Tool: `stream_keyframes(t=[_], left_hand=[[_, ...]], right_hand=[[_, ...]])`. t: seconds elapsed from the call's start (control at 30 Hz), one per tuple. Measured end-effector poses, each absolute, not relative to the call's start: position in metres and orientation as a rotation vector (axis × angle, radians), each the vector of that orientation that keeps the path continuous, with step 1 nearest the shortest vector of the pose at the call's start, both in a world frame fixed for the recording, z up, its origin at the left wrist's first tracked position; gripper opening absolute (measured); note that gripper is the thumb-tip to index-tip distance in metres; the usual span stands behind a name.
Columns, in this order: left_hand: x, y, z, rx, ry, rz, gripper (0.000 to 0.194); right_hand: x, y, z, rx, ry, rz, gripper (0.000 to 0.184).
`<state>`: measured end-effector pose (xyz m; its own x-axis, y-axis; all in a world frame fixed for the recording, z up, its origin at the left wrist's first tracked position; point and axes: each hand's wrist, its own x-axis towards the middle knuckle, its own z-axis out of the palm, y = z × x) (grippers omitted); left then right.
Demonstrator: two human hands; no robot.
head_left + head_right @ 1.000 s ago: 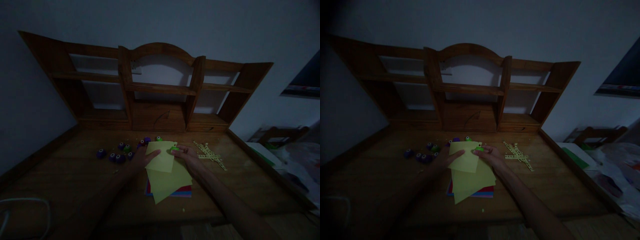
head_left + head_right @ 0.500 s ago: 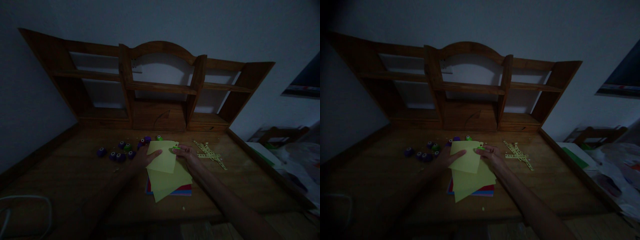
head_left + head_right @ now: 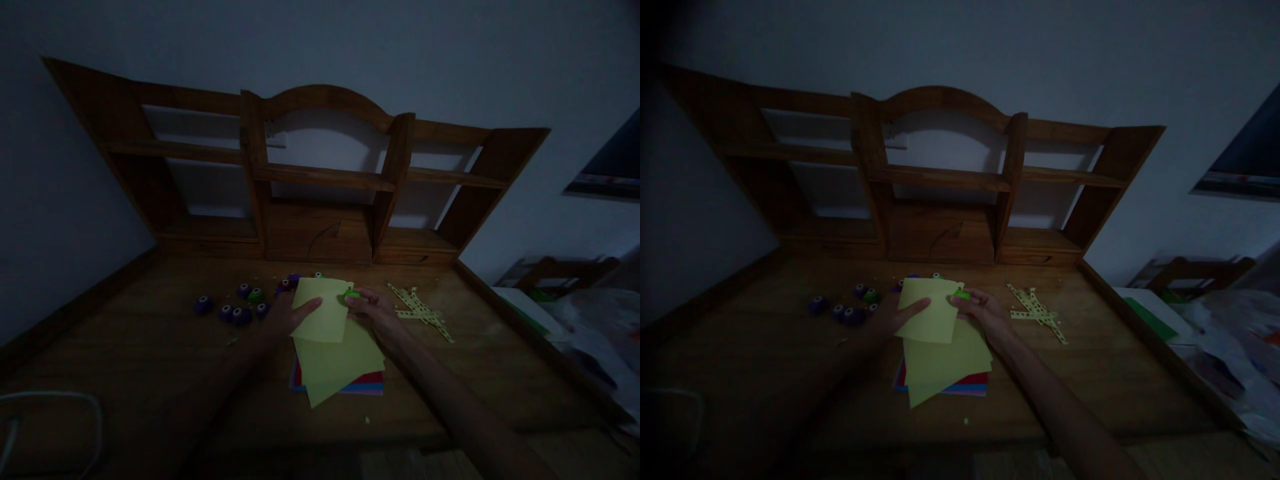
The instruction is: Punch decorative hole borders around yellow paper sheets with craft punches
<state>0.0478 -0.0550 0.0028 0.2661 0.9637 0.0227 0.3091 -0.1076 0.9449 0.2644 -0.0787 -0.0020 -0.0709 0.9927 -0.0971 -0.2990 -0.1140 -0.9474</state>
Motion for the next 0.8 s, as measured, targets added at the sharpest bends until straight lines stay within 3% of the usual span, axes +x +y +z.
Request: stream_keyframes(t=[0.4,0.8], left_hand=[[0.047,-0.058,0.014,1.544,1.211,0.947,0.046],[0.046,-0.056,0.009,1.475,1.165,0.92,0.047]], right_hand=[[0.287,-0.067,0.001,-0.79,-0.799,1.443,0.016],[0.287,-0.069,0.003,-0.839,-0.807,1.439,0.023]])
